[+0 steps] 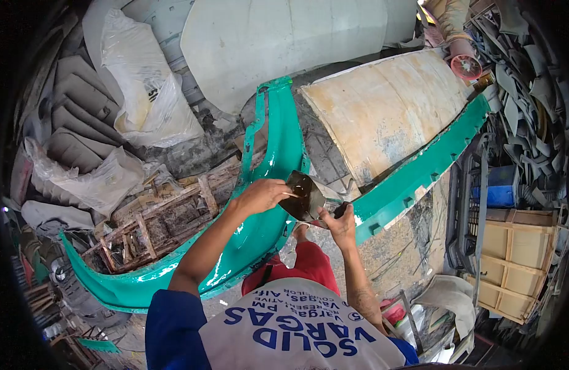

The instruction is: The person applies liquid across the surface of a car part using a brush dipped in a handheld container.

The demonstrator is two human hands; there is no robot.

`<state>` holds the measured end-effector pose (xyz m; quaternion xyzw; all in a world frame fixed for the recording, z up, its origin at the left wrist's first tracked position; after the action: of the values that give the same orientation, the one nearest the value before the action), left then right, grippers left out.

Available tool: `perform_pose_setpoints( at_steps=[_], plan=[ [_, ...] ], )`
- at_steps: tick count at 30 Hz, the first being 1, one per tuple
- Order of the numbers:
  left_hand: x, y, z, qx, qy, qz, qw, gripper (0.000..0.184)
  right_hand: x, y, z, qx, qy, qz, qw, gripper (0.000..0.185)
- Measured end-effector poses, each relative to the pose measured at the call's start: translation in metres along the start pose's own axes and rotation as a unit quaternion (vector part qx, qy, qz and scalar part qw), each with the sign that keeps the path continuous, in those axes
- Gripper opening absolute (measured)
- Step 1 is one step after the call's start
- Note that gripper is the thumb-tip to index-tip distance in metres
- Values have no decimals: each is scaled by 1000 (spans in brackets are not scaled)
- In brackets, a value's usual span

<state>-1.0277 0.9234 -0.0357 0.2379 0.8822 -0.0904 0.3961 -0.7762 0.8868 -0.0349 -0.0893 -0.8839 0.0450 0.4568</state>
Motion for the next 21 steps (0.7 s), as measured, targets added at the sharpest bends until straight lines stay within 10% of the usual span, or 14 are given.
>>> perform_pose_setpoints(
  at_steps=[5,11,21],
  plan=[
    [44,-49,-15,-183,-248,-108,945,20,-2,0,4,0,17,15,1000,72],
    [71,-93,52,-243,-150,-160,945,25,-4,-9,-14,19,124,90,988,71],
    [84,-67,40,50,5,-40,998,23,-52,-56,-55,-10,259,175,950,58]
  ],
)
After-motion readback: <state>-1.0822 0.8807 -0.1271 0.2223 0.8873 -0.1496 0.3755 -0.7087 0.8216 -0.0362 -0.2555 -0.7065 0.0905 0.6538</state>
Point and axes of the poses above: each hand's wrist, its own y-axis towards the middle knuckle, its own z-axis out of the palm, x = y × z, the point moved 4 cm from there along y, towards the middle knuckle
